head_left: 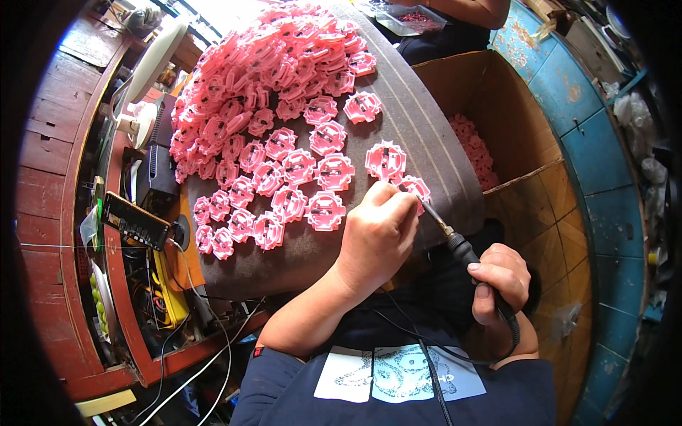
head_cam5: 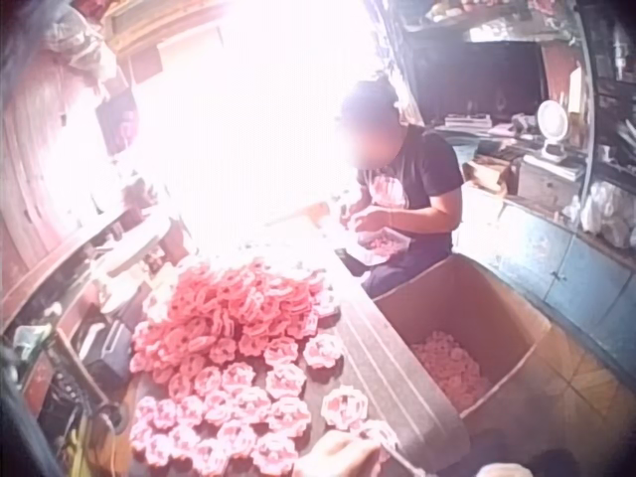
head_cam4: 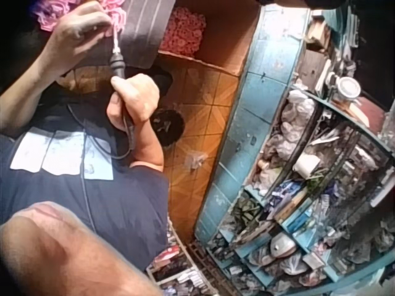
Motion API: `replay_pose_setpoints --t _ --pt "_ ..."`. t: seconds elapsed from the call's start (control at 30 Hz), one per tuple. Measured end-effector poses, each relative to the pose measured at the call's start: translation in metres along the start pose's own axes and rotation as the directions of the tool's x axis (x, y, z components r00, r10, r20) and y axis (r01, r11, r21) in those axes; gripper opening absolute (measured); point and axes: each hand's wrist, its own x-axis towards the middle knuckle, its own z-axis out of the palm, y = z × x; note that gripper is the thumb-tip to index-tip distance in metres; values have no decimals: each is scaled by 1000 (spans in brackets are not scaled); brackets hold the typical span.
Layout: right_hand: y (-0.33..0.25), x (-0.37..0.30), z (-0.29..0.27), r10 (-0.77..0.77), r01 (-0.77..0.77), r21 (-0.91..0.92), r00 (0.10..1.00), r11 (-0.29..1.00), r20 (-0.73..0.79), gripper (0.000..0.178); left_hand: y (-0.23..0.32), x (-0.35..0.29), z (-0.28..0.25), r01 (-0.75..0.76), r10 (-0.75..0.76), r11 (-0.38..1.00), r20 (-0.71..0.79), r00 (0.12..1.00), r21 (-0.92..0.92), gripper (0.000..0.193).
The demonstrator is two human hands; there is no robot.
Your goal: The person uses a soldering iron to apply heat to small pink plastic components arranged on a work surface. They handle each component one at a time, applying the iron to specific points, then placing the finished pieces into a cardboard box. A second person is visible in the background also working with similar parts.
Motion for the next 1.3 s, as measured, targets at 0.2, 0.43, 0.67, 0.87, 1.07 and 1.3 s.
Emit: replay_pose_setpoints --t 0.2,0.43,0.67,0.87,1.07,1.3 --pt "-1 0 -1 1 -1 -1 1000 1000 4 30 0 0 0 3 -3 1000 -1 1000 8 17" --pt "-2 -2 -3 16 -16 1 1000 1000 -7 25 0 1 0 -4 4 1000 -2 1000 17 16" --pt "0 -9 1 94 -97 -29 992 995 -83 29 0 0 0 4 -5 1000 -11 1000 -9 16" --pt "11 -4 15 131 -130 19 986 991 -100 32 -1 0 0 12 -12 1000 -2 1000 -7 17" --pt "28 3 34 119 -123 -45 989 991 -86 28 -2 -1 0 -2 2 1000 -12 1000 -7 17" --pt "41 24 51 99 -95 -180 995 979 14 56 -2 1 0 -13 12 1000 -2 1000 -24 18"
